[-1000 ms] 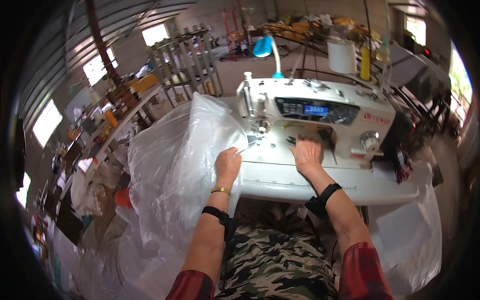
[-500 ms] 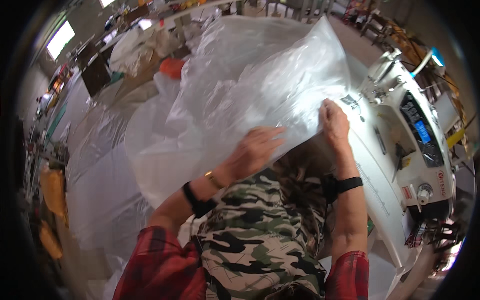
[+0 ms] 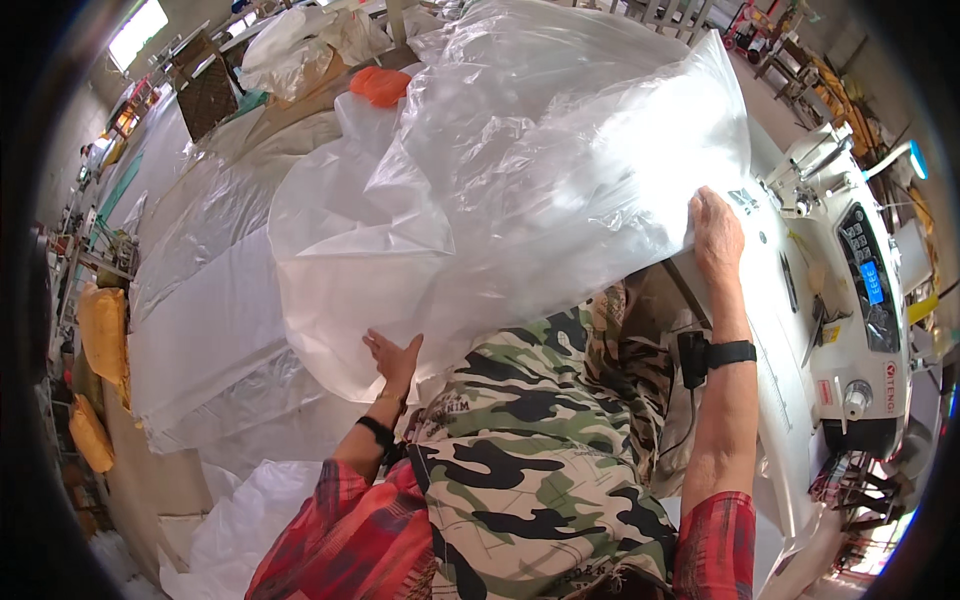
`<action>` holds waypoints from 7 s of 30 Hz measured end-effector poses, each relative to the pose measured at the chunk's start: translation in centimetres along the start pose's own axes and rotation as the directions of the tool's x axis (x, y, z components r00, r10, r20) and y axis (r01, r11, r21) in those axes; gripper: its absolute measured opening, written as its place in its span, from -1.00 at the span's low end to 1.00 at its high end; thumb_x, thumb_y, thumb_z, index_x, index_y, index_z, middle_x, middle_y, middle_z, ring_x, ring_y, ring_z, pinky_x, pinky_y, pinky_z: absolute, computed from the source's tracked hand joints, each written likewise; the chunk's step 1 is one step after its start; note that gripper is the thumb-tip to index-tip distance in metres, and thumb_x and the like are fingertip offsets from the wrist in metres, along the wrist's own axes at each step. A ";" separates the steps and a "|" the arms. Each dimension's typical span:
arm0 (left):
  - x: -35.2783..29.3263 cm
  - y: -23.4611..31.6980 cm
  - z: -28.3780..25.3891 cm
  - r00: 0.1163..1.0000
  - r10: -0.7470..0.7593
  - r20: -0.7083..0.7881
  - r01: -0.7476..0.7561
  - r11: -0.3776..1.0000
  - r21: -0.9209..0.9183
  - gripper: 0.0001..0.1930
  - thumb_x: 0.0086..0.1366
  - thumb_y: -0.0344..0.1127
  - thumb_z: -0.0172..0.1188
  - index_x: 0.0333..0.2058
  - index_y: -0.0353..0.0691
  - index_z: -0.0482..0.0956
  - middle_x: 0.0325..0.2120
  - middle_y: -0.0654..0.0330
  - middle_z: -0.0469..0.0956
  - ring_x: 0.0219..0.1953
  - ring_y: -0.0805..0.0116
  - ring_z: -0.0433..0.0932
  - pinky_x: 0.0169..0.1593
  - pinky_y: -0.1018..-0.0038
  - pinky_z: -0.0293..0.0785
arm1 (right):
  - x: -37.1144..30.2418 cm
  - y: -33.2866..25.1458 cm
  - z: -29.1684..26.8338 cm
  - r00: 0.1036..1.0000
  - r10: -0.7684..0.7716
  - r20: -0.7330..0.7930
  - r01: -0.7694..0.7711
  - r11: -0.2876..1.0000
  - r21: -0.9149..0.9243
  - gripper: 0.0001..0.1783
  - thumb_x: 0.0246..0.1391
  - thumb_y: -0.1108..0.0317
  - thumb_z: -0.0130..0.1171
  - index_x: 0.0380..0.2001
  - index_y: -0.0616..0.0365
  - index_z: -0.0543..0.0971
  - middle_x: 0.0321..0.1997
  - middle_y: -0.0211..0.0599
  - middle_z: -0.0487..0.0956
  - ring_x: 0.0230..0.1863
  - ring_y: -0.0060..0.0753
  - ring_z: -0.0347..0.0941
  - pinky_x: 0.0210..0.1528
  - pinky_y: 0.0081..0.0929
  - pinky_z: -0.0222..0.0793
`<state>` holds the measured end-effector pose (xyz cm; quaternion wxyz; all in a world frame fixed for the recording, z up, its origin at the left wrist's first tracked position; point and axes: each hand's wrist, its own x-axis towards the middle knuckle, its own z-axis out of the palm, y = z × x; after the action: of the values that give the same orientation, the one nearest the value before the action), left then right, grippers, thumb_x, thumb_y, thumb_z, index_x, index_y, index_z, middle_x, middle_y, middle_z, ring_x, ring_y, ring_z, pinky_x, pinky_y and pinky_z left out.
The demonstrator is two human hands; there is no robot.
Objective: The recorder is sewing a large white plastic or fabric sheet using an industrial sewing machine.
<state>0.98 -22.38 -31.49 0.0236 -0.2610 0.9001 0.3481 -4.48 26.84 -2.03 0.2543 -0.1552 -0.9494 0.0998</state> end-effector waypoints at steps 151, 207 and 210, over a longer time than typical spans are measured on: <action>13.6 58.4 -13.2 -0.138 0.982 -0.131 -0.925 -0.081 0.371 -0.25 0.10 -0.32 0.38 0.26 -0.31 0.27 0.29 -0.04 0.25 0.36 0.04 0.15 0.35 0.20 0.19 | -6.7 -10.6 -10.5 0.975 -0.132 0.178 -0.027 0.726 0.688 -0.80 0.21 0.34 0.15 -0.44 0.21 0.46 -0.67 -0.17 0.41 -0.65 -0.14 0.31 -0.50 -0.36 0.30; 1.5 58.5 -25.8 -0.710 0.704 -0.014 -0.704 -0.709 0.052 -0.49 0.45 0.06 -0.06 -0.20 -0.33 0.64 -0.27 0.00 0.65 -0.24 0.00 0.61 -0.07 0.18 0.48 | -22.0 -7.0 -15.8 0.697 -0.484 0.529 -0.562 0.089 0.822 -0.50 0.33 -0.01 0.05 -0.45 0.27 0.48 -0.50 -0.52 0.39 -0.37 -0.72 0.26 -0.30 -0.54 0.27; 0.3 61.1 -20.5 -0.832 0.503 -0.232 -0.543 -0.823 0.165 -0.60 0.46 -0.09 0.02 -0.29 -0.37 0.60 -0.39 0.06 0.62 -0.37 0.12 0.56 -0.17 0.29 0.47 | -23.9 -6.6 -15.4 0.705 -0.433 0.561 -0.605 0.044 0.795 -0.57 0.26 0.02 0.08 -0.40 0.22 0.56 -0.44 -0.50 0.48 -0.36 -0.68 0.34 -0.36 -0.54 0.27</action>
<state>-26.14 2.37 21.46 -0.4491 0.7425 0.4672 0.1696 21.50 14.17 2.08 -0.1018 0.0505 -0.6013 0.7909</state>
